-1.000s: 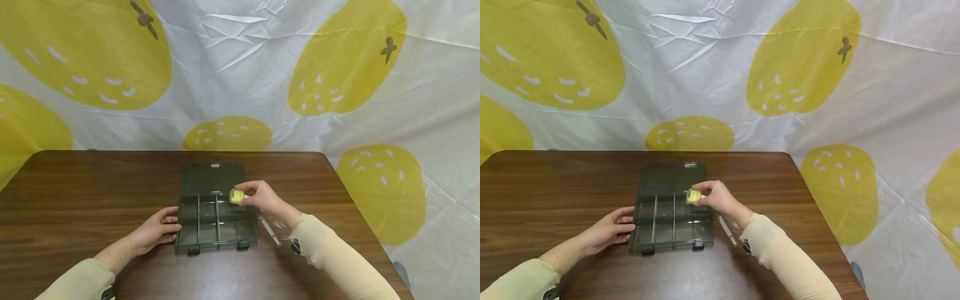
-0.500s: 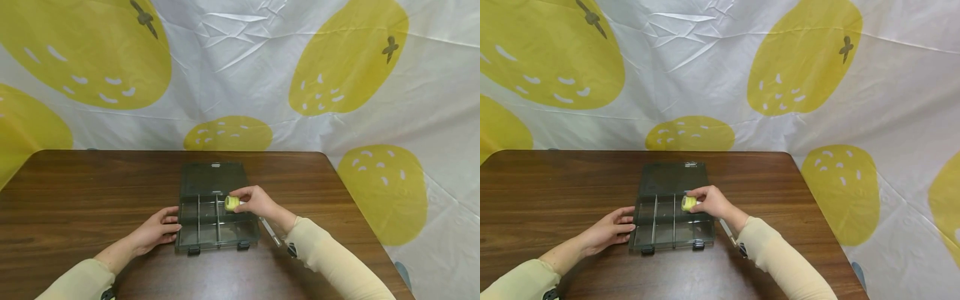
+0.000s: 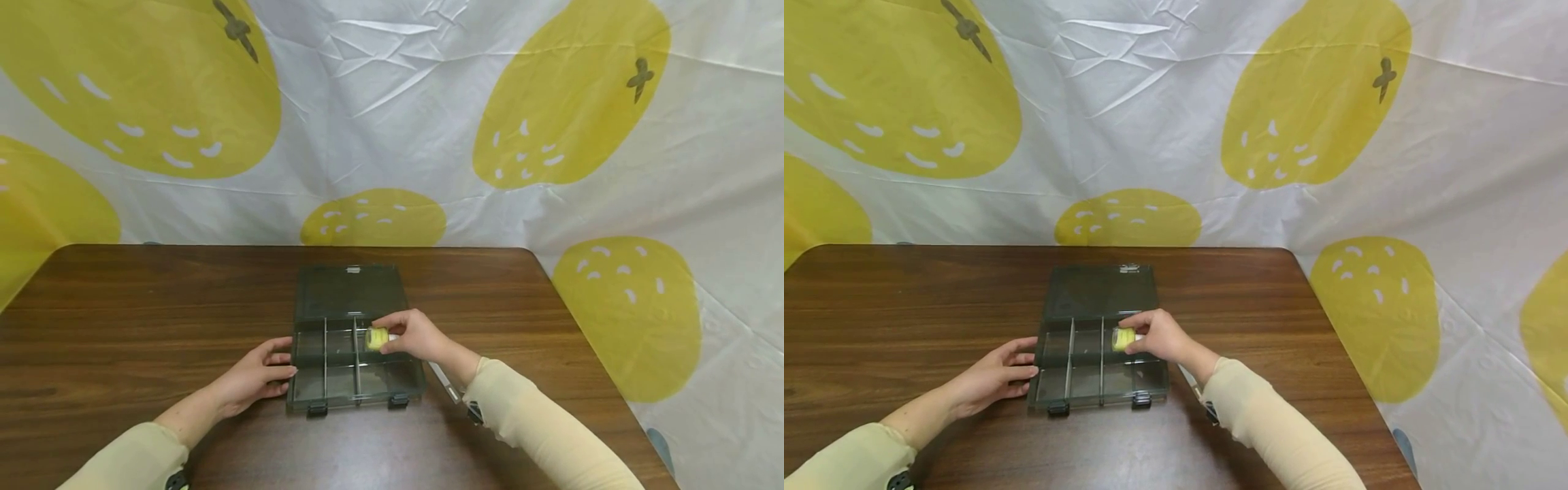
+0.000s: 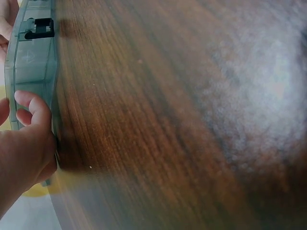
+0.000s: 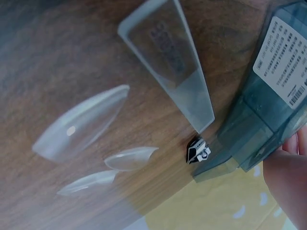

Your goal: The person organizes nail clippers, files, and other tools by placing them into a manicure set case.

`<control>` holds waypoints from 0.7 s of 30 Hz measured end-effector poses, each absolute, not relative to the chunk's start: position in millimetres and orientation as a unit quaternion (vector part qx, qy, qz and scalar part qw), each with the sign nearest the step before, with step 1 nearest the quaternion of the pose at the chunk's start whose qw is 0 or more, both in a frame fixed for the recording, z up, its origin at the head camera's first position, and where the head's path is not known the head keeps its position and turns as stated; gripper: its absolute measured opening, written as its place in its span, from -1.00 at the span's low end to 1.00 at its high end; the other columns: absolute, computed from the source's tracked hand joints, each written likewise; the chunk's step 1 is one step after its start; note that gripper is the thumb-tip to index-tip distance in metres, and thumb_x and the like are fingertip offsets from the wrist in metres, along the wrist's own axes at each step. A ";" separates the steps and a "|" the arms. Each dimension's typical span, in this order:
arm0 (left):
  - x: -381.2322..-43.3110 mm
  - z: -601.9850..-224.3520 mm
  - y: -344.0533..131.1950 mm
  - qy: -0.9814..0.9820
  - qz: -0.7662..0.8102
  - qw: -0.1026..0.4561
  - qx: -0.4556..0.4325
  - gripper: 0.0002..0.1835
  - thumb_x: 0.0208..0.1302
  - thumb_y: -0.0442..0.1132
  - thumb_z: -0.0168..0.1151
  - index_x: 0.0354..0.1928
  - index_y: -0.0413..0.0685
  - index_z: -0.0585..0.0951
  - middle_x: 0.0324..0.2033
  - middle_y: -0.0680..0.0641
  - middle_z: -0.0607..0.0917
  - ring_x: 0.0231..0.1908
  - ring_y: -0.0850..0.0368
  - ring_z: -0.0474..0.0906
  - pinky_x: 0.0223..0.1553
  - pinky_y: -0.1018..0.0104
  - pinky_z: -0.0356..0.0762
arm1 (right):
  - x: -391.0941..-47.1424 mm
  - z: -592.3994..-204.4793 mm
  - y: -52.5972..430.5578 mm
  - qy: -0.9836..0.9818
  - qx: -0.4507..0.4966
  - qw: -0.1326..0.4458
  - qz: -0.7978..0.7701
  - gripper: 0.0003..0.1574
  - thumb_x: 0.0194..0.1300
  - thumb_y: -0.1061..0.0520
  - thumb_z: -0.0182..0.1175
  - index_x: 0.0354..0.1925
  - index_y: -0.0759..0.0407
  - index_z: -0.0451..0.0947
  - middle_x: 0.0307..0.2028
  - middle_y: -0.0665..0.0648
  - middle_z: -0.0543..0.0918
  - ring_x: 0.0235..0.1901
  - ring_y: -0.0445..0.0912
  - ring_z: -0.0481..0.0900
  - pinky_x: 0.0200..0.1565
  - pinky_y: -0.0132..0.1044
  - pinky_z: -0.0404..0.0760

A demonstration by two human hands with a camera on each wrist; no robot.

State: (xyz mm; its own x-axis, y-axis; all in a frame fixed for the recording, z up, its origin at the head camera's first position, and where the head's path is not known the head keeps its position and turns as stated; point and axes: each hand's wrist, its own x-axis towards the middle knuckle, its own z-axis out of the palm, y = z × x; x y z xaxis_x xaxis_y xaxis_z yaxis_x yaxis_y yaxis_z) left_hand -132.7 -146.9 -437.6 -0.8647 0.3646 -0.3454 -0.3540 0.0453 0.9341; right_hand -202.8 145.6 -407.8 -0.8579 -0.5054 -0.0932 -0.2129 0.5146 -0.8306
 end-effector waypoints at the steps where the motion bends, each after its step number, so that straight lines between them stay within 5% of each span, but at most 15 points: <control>1: -132.7 -437.4 -146.6 0.675 0.691 0.260 0.004 -0.22 0.31 -0.36 0.09 0.41 -0.31 -0.12 0.21 -0.41 0.10 -0.18 0.19 0.42 -0.23 0.39 0.54 | -203.0 -408.5 146.2 0.856 -0.216 0.162 -0.441 -0.49 -0.02 0.37 0.36 -0.02 0.41 0.57 -0.09 0.36 0.64 -0.10 0.06 0.64 -0.15 -0.37 0.62; 21: -131.0 -435.4 -147.5 0.674 0.689 0.267 0.008 -0.22 0.33 -0.35 0.06 0.42 -0.30 -0.15 0.25 -0.45 0.05 -0.18 0.22 0.44 -0.22 0.40 0.55 | -208.2 -393.2 175.9 0.847 -0.181 0.121 -0.485 -0.54 0.10 0.33 0.27 0.01 0.45 0.52 -0.04 0.40 0.61 -0.08 0.16 0.61 -0.10 -0.26 0.62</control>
State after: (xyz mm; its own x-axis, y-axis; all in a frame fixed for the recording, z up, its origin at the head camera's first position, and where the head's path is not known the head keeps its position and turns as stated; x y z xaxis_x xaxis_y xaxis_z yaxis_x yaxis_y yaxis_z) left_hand -131.0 -147.5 -435.4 -0.8578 0.3777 -0.3486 -0.3564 0.0517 0.9329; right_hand -208.2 175.9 -393.2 -0.9056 -0.4231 -0.0294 -0.1892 0.4652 -0.8647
